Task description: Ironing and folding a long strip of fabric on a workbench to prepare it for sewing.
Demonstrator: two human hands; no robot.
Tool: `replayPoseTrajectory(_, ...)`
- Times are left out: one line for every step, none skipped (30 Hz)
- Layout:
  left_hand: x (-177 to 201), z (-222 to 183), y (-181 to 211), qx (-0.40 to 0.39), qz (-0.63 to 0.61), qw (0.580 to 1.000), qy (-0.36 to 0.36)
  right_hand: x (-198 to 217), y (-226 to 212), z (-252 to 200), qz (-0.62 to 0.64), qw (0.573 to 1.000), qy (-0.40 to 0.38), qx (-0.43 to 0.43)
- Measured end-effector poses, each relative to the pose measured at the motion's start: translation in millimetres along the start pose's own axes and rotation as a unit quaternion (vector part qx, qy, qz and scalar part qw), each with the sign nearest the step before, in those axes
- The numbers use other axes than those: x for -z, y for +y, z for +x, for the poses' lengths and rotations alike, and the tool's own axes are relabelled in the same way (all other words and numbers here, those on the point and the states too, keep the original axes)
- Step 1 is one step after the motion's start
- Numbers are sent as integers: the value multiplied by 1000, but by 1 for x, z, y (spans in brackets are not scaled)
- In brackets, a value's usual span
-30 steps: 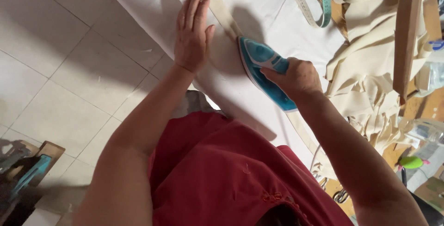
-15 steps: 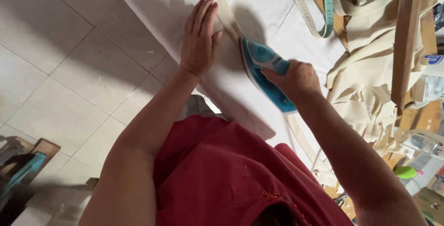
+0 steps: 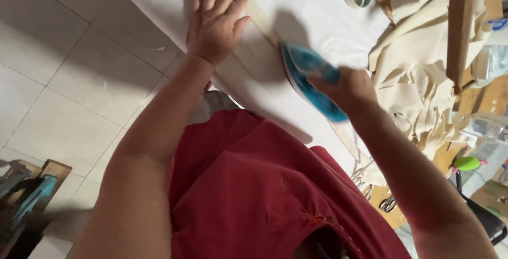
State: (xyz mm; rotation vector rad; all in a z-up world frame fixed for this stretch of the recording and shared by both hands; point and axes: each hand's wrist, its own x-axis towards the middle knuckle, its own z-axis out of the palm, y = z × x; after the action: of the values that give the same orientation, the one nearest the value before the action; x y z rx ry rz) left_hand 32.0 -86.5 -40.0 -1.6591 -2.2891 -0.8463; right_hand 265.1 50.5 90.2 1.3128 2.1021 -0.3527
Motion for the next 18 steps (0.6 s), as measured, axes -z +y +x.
replayPoseTrajectory(-1, -1, -1, -14, 39, 999, 10, -14, 26, -4, 12, 1000, 4, -14)
replayPoseTrajectory(-3, -1, -1, -16, 38, 999, 11, -19, 39, -19, 13, 1000, 5, -16)
replayPoseTrajectory(-4, 0, -1, -10, 35, 999, 8, -24, 51, -34, 89, 993, -18, -76)
replayPoseTrajectory(-5, -1, -1, -3, 32, 999, 3, -29, 63, -49, 165, 976, -42, -134)
replayPoseTrajectory(-5, 0, 0, -5, 32, 999, 3, -36, 77, -60, 167, 976, -42, -135)
replayPoseTrajectory(-4, 1, 1, 2, 26, 1000, -13, -43, 90, -70, 200, 967, -44, -154)
replayPoseTrajectory(-3, 1, 1, 9, 20, 999, -29, -50, 103, -81, 232, 956, -46, -174)
replayPoseTrajectory(-1, 2, 3, 8, 19, 999, -29, -57, 114, -81, 233, 955, -46, -175)
replayPoseTrajectory(1, 2, 4, 4, 17, 999, -28, -65, 124, -80, 230, 959, -24, -161)
replayPoseTrajectory(3, 4, 5, 2, 16, 1000, -26, -72, 135, -79, 226, 963, -2, -145)
replayPoseTrajectory(2, 4, 5, 1, 15, 1000, -26, -75, 137, -71, 227, 963, -1, -146)
replayPoseTrajectory(2, 4, 5, 6, 3, 1000, -29, -79, 138, -62, 168, 981, 14, -95)
replayPoseTrajectory(2, 3, 5, 11, -9, 999, -32, -83, 139, -53, 107, 993, 30, -44)
replayPoseTrajectory(0, 2, 4, 12, -6, 999, -32, -76, 122, -47, 108, 993, 29, -41)
replayPoseTrajectory(-2, 2, 4, 18, -20, 999, -41, -68, 105, -42, 81, 995, 45, -31)
replayPoseTrajectory(-4, 1, 4, 24, -36, 998, -50, -60, 89, -37, 53, 996, 61, -22)
replayPoseTrajectory(-3, 2, 3, 25, -35, 998, -50, -49, 71, -35, 53, 997, 61, -20)
replayPoseTrajectory(-2, 2, 4, 22, -37, 998, -37, -38, 53, -33, 68, 996, 54, -20)
